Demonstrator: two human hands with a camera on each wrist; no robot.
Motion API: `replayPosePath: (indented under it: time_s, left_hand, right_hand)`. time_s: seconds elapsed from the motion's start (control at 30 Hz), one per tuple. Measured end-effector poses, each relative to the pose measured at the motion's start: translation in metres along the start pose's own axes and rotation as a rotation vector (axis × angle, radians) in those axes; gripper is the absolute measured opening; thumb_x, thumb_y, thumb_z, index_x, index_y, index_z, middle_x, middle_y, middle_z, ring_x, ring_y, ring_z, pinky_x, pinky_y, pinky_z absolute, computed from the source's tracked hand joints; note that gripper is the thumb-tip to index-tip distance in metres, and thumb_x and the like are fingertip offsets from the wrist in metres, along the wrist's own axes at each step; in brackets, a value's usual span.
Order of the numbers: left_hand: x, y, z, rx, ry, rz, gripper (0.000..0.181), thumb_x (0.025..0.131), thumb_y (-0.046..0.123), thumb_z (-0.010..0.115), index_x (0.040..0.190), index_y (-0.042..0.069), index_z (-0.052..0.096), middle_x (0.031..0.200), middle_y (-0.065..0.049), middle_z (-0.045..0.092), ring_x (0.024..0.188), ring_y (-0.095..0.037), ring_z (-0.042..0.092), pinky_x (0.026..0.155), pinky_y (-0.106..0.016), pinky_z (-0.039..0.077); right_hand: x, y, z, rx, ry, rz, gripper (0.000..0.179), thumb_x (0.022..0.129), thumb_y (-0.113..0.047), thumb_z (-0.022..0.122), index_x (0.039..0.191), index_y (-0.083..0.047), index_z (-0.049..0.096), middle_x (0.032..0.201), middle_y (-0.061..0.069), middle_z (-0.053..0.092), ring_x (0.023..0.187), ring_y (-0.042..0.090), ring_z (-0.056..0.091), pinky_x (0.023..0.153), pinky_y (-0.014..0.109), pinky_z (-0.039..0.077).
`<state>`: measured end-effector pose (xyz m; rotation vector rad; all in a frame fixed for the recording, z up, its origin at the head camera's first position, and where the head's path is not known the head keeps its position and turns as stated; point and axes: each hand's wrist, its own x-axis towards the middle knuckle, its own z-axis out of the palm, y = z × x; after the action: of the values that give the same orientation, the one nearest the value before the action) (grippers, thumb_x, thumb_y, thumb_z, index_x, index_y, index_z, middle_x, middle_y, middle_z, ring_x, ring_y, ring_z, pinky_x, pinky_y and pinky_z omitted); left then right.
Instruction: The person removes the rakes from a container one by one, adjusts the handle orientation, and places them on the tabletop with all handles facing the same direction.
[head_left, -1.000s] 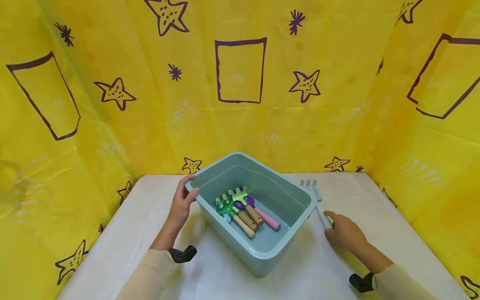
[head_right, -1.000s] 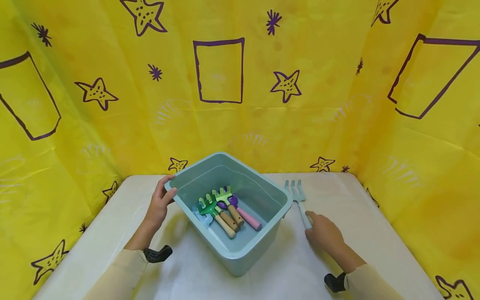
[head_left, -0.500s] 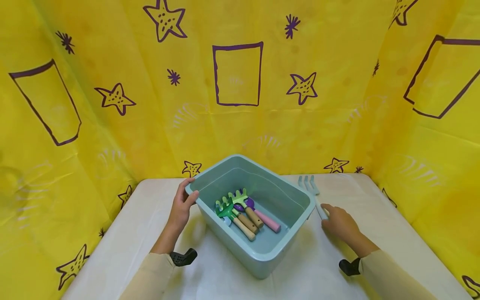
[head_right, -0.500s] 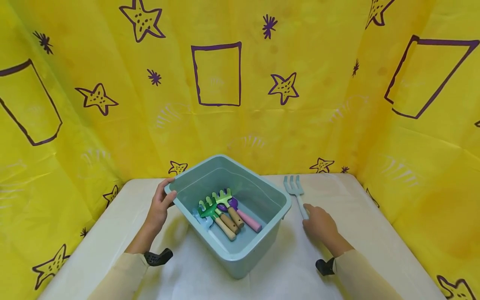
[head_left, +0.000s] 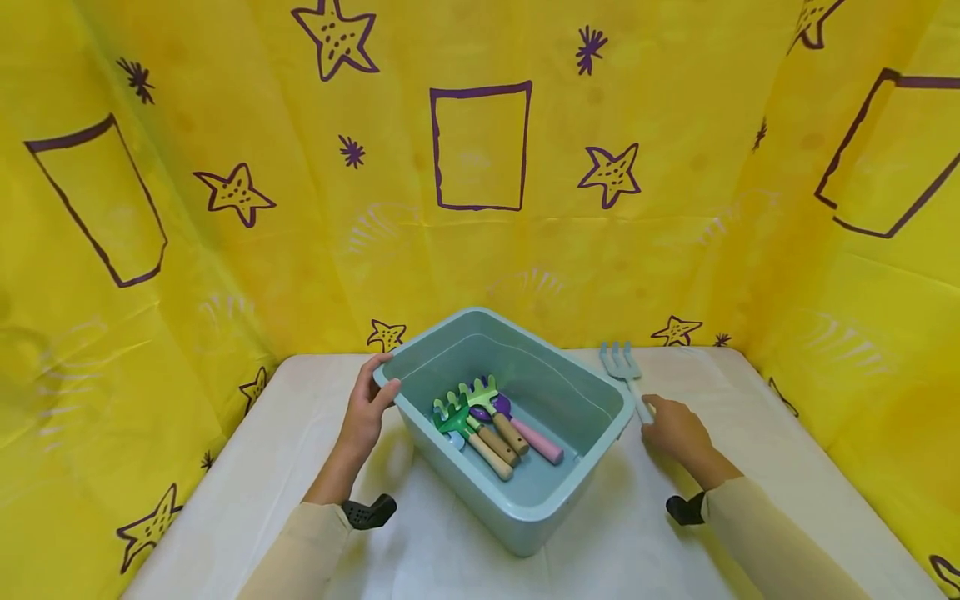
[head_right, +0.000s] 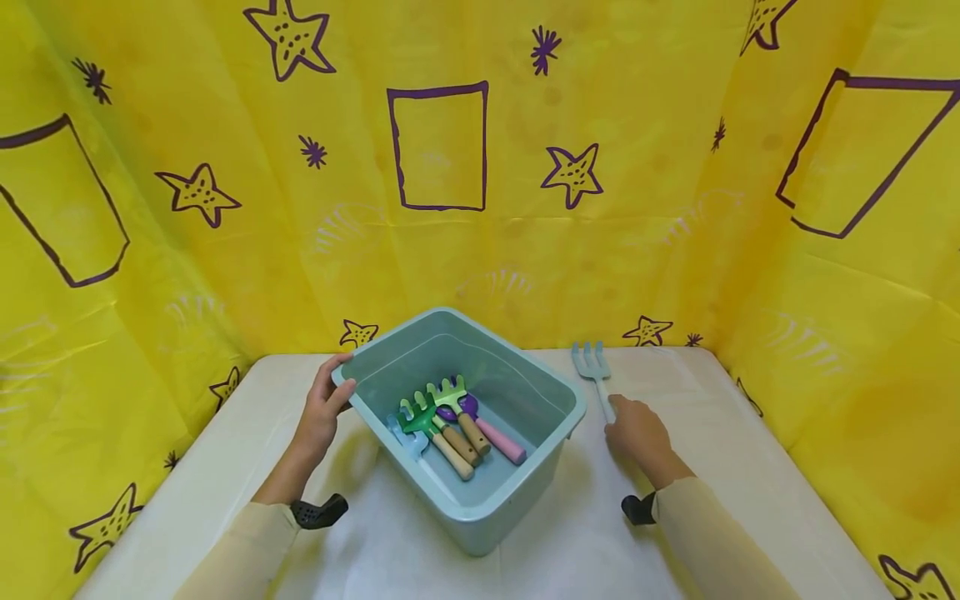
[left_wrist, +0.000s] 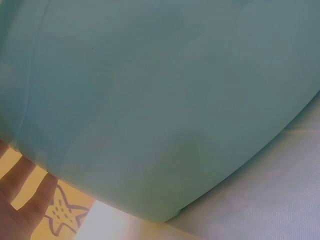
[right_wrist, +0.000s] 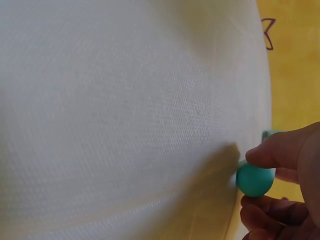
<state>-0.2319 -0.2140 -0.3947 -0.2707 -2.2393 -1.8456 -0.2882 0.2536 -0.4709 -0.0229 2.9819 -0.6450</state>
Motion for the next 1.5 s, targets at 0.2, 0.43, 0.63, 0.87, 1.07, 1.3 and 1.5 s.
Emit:
replayPosePath:
  time_s: [0.2,0.43,0.63,0.87,1.07,1.3,1.5]
  left_hand:
    - [0.002,-0.001,0.002,0.005,-0.008,0.021,0.047,0.101,0.016,0.049,0.145,0.006,0.034,0.146,-0.016,0.039,0.126,-0.04,0.043,0.1,-0.053,0.039]
    - [0.011,-0.026,0.0,-0.011,0.0,0.015,0.048,0.101,0.018,0.049,0.146,0.013,0.033,0.148,-0.012,0.038,0.127,-0.037,0.043,0.101,-0.053,0.038]
    - [0.013,-0.039,-0.001,-0.001,0.019,0.018,0.047,0.101,0.026,0.051,0.145,0.021,0.035,0.148,-0.005,0.039,0.127,-0.032,0.044,0.101,-0.053,0.038]
    - [0.015,-0.036,-0.001,-0.004,0.004,0.036,0.046,0.102,0.02,0.05,0.145,0.017,0.036,0.146,-0.009,0.041,0.125,-0.033,0.045,0.097,-0.043,0.043]
    - [0.008,-0.012,-0.001,-0.015,0.009,0.05,0.047,0.101,0.013,0.049,0.145,0.004,0.035,0.143,-0.022,0.041,0.122,-0.041,0.046,0.086,-0.023,0.046]
    - [0.0,0.0,0.001,-0.01,-0.002,0.046,0.048,0.101,0.013,0.048,0.144,0.001,0.033,0.143,-0.024,0.04,0.121,-0.041,0.046,0.086,-0.021,0.045]
    - [-0.001,0.0,0.0,-0.01,-0.001,0.045,0.048,0.101,0.014,0.048,0.145,0.002,0.033,0.143,-0.022,0.04,0.121,-0.037,0.046,0.086,-0.022,0.046]
  right_hand:
    - [0.001,0.006,-0.002,0.019,-0.015,0.013,0.058,0.085,-0.009,0.064,0.137,0.008,0.044,0.131,0.034,0.049,0.117,0.052,0.046,0.094,0.064,0.038]
    - [-0.002,0.004,-0.015,-0.02,0.013,-0.036,0.059,0.086,-0.015,0.067,0.135,0.008,0.047,0.123,0.036,0.051,0.108,0.05,0.05,0.089,0.063,0.042]
    - [0.003,-0.003,-0.039,0.028,0.097,-0.131,0.055,0.088,-0.016,0.066,0.133,0.012,0.047,0.108,0.033,0.057,0.093,0.043,0.057,0.076,0.055,0.048]
    - [0.012,-0.021,-0.07,0.058,0.161,-0.193,0.054,0.092,-0.019,0.063,0.135,0.01,0.047,0.111,0.033,0.058,0.095,0.044,0.057,0.077,0.055,0.047]
    - [0.017,-0.052,-0.092,0.095,0.159,-0.21,0.05,0.094,-0.021,0.061,0.135,0.006,0.049,0.116,0.034,0.057,0.097,0.045,0.058,0.077,0.053,0.049]
    - [0.023,-0.093,-0.114,0.137,0.134,-0.235,0.047,0.096,-0.022,0.061,0.135,0.002,0.05,0.12,0.032,0.055,0.096,0.042,0.058,0.078,0.051,0.05]
    - [0.027,-0.125,-0.131,0.149,0.102,-0.239,0.049,0.096,-0.025,0.06,0.136,0.0,0.048,0.12,0.028,0.055,0.094,0.039,0.058,0.077,0.047,0.051]
